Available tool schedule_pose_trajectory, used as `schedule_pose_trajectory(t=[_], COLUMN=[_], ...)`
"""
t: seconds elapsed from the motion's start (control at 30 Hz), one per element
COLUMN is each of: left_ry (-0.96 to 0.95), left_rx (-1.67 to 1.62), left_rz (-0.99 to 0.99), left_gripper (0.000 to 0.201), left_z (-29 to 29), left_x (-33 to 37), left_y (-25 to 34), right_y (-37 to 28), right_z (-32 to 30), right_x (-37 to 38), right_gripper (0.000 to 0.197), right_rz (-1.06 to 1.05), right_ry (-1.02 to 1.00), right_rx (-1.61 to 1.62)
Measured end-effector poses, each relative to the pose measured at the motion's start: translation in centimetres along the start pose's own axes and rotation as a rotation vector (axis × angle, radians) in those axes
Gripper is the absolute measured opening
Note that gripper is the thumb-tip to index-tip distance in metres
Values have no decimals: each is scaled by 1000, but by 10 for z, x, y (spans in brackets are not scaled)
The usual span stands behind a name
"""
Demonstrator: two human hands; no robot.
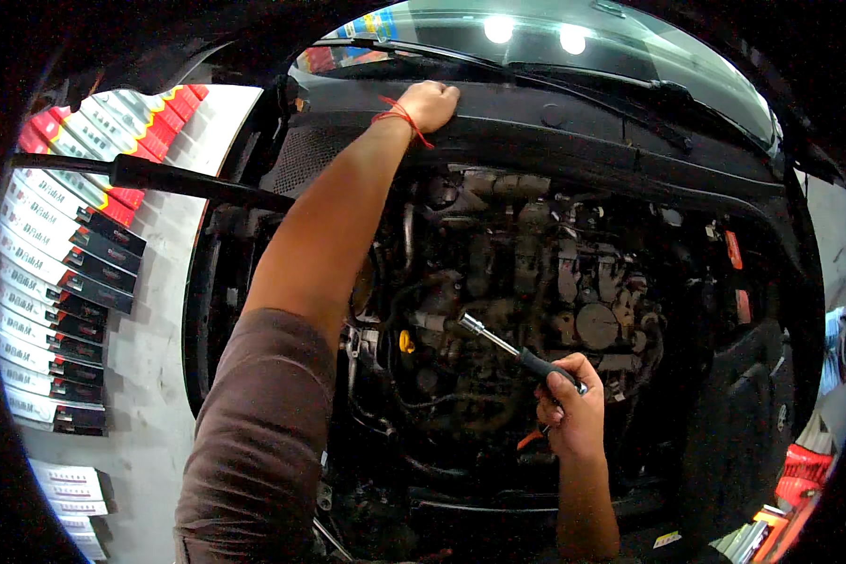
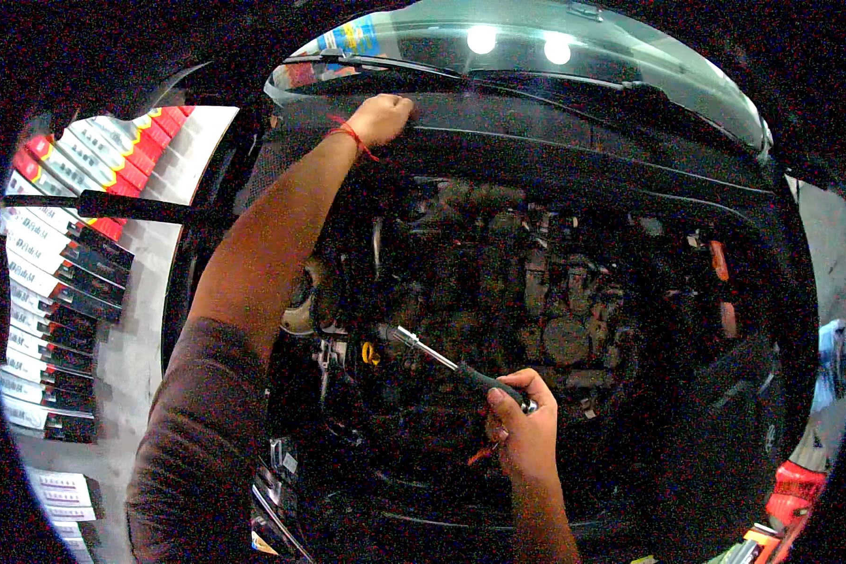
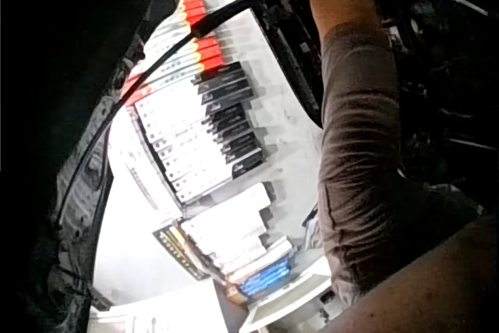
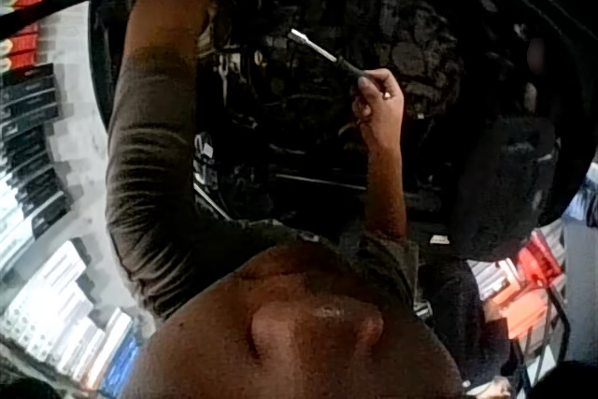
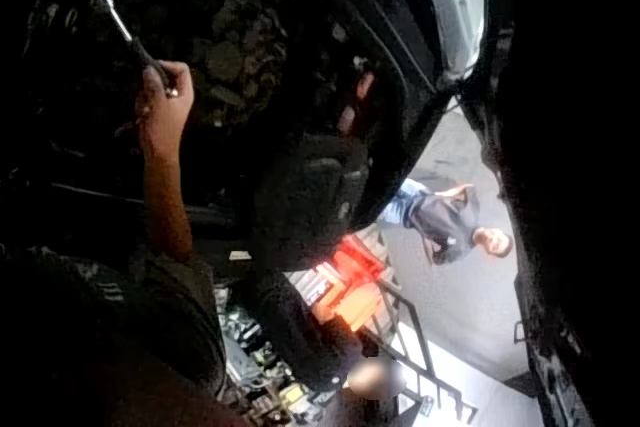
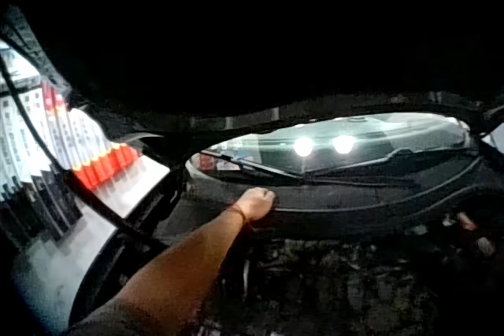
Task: The person removes the engine cover from a Volkswagen car and uses a screwdriver to work on a component within the engine bay. The person selects tools from a nearby toolbox and manipulates parts inside the engine compartment.
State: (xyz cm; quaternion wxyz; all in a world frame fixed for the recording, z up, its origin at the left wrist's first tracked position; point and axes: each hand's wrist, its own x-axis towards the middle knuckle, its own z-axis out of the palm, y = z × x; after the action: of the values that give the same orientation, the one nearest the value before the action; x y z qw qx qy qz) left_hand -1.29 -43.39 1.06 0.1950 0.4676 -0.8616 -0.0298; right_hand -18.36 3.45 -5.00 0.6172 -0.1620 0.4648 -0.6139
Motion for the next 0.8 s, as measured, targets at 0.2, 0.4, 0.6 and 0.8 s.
schedule_pose_trajectory(t=[0.2, 0.4, 0.6, 0.8], left_ry=[543, 174, -487, -572], left_rx=[-534, -974, -1284, -1302], left_rz=[-303, 29, -725, -591], left_gripper=[24, 16, 33, 24], left_z=[-30, -36, 8, 36], left_x=[-43, -228, -399, -452], left_y=[60, 140, 130, 168], right_y=[-1, -25, -71, -83], right_z=[-15, -26, 6, 52], right_x=[-7, -14, 56, 178], right_gripper=[16, 27, 27, 43], right_rz=[-39, -138, -543, -613], right_ry=[33, 170, 75, -104], right_rx=[62, -19, -1172, -1739])
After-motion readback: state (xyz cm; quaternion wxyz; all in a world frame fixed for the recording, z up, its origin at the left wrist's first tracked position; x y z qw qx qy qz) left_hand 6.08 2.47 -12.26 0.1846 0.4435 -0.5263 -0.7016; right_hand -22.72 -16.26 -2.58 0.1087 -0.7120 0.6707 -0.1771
